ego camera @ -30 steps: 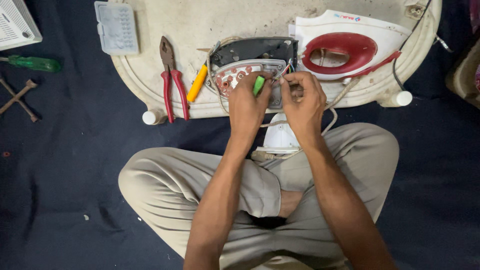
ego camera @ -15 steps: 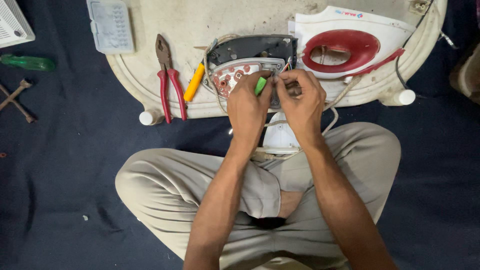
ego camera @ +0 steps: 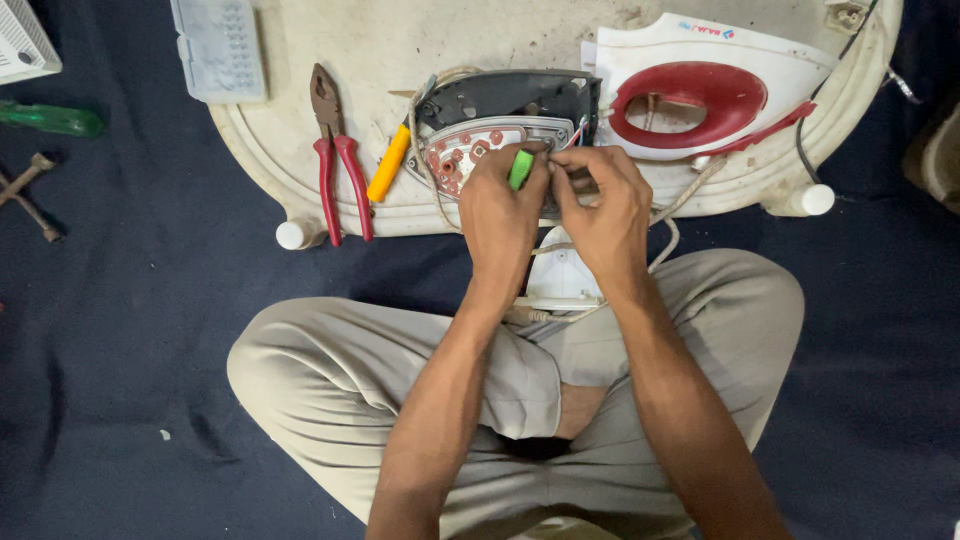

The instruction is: The person sits on the floor and uses a green screwdriver to adjust and tighten screws on the internal wiring of a disassembled electric iron. They manipulate the wires and components within the iron's base while working on a small table.

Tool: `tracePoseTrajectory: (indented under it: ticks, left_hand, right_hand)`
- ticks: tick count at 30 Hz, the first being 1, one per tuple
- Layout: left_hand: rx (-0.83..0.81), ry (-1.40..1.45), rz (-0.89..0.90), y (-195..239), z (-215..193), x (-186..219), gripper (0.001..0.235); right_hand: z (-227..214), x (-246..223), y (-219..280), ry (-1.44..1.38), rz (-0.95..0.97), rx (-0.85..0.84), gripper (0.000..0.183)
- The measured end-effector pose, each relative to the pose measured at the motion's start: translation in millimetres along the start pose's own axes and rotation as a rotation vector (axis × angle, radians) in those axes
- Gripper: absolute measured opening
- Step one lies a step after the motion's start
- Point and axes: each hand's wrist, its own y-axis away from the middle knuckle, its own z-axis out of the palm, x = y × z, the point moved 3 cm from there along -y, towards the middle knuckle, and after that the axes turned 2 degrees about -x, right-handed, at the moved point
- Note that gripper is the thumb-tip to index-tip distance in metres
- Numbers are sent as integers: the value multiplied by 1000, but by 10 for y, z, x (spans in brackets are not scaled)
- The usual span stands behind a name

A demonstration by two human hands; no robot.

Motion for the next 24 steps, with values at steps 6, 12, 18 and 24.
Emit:
tracePoseTrajectory:
  ticks: [6,12,18,24]
  left_hand:
    - [-46,26,-101,-52,-10,-35,22]
    - [-75,-3,-119,-43,-28,15,22]
    - [-34,29,-51,-52,-42,11,23]
    - [-78,-4,-27,-89,-39,-26,21]
  right_hand:
    - [50,40,40,-35,147,70,12]
    - [76,53,46,-49,152,78,14]
    - [34,30,30,-128,166,60,15]
    - [10,24,60,-18,131,57,18]
